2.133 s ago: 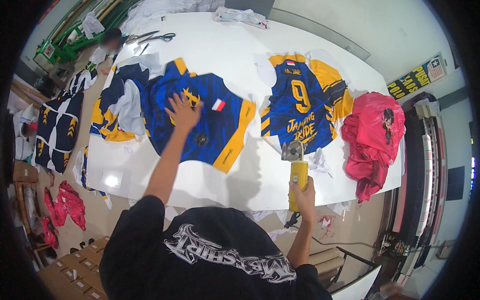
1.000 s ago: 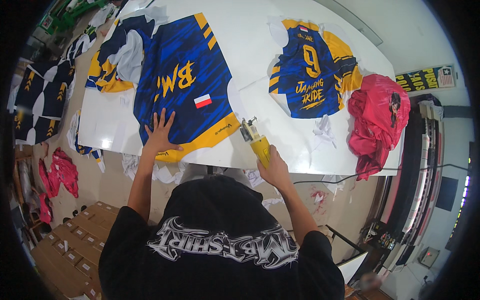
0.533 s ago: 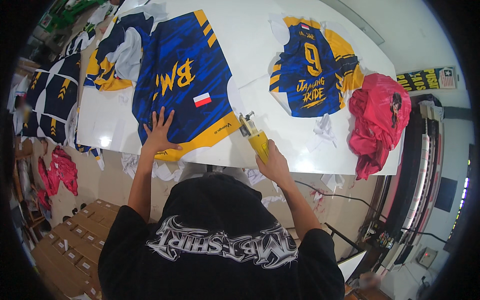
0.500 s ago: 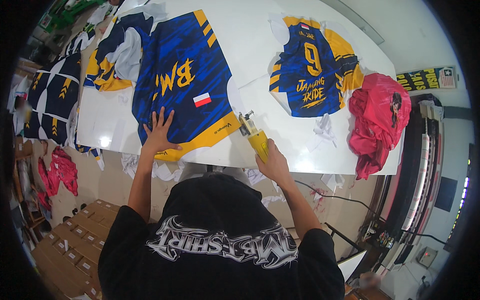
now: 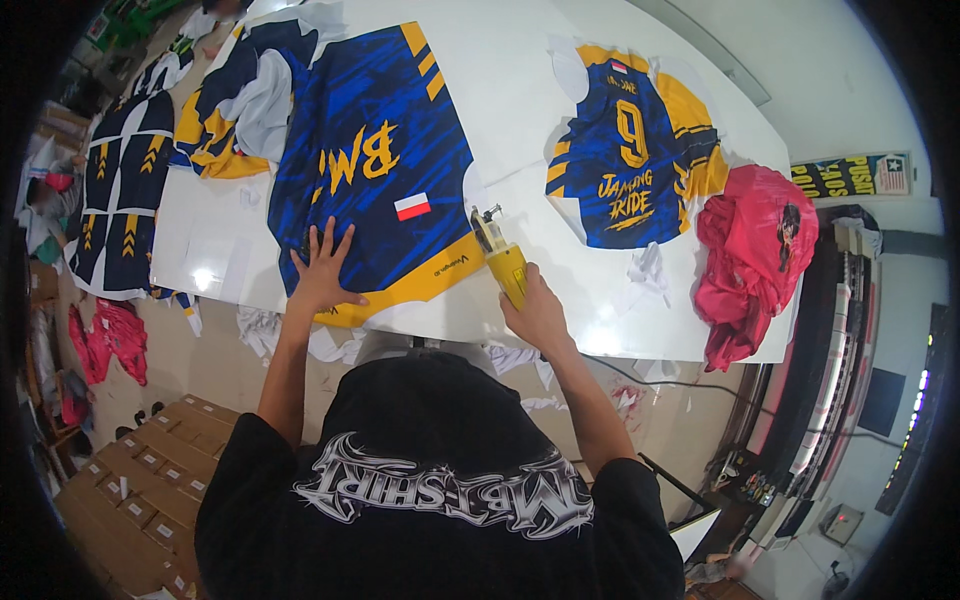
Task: The person uses a yellow electric fabric cutter to cut a large piece of white fabric on a table. They then cut a blue and yellow sports jersey, following the contours of the design. The person handles the fabric and jersey, adjusting their positions on the table while cutting.
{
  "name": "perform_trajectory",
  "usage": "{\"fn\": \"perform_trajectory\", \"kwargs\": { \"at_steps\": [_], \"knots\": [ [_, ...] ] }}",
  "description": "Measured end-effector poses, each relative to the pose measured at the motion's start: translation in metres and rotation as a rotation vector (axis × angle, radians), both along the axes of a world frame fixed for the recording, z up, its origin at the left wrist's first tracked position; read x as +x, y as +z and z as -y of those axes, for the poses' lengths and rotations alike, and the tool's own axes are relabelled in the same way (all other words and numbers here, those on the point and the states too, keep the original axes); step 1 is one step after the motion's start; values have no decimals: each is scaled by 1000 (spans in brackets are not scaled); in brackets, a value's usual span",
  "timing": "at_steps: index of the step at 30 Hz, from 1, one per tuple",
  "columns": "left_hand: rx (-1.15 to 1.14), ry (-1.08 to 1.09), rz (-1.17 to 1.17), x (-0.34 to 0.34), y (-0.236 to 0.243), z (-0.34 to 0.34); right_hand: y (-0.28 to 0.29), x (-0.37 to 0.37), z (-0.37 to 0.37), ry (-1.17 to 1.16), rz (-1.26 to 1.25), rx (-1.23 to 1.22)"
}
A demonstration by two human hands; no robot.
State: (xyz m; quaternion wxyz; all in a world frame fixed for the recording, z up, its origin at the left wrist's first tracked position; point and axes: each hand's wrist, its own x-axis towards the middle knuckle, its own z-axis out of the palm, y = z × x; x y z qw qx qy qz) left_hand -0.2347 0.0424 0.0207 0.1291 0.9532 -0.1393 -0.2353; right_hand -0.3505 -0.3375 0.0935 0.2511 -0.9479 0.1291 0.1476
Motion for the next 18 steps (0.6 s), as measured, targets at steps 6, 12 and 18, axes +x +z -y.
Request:
{"fn": "perform_trajectory", "kwargs": {
  "at_steps": [6,12,18],
  "knots": [
    [-14,2,-4,0,1,0,-3,16,-11,-23,22,-12],
    [-27,5,20,-2,2,-1,-4,39,-26,-53,58,-2],
    [-50,10,19,-2,3,-1,-10,54,-38,-89,91,-7]
  ]
}}
